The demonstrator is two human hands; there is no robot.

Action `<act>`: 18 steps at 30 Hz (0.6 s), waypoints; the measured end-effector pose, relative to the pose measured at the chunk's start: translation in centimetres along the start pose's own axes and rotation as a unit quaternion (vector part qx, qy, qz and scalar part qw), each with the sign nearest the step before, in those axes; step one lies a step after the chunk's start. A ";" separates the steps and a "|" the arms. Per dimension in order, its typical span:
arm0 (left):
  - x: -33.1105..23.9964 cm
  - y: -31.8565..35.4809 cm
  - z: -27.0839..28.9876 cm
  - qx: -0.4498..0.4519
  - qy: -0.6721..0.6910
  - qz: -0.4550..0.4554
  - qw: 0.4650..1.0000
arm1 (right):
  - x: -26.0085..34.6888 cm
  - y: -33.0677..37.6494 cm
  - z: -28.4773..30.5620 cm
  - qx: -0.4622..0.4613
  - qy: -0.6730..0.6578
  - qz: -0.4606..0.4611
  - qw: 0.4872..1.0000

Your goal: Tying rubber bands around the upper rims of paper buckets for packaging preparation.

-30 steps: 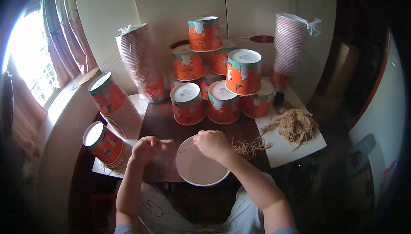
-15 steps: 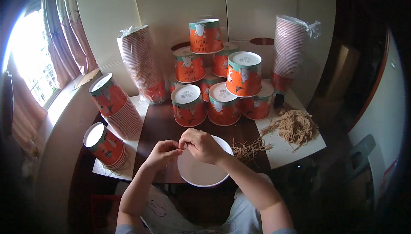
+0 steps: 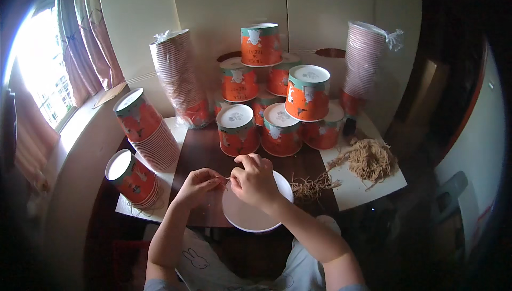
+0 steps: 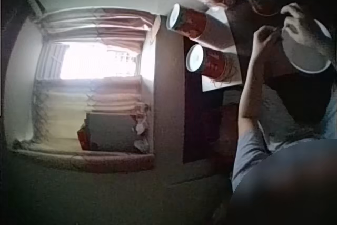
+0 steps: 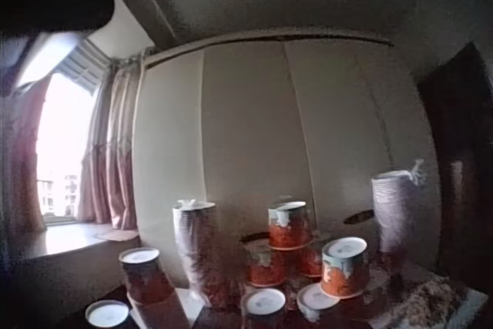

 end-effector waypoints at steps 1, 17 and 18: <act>0.1 0.0 0.2 -0.015 0.010 0.008 1.000 | 0.4 0.0 0.0 0.022 0.009 -0.006 1.000; -0.3 0.5 -0.1 0.010 -0.119 -0.051 0.992 | -0.2 -0.5 -3.7 0.228 -0.198 -0.096 0.948; -0.1 0.4 0.1 0.009 -0.117 -0.051 0.992 | -0.2 -0.1 -4.4 0.255 -0.228 -0.105 0.934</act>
Point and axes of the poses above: each hand's wrist, its own y-axis away from the middle knuckle, its own z-axis out of the back of the hand, x = y × z, the point moved 7 cm from there along -y, towards the middle knuckle, and after that the axes turned 7 degrees about y, right-handed, at the moved point
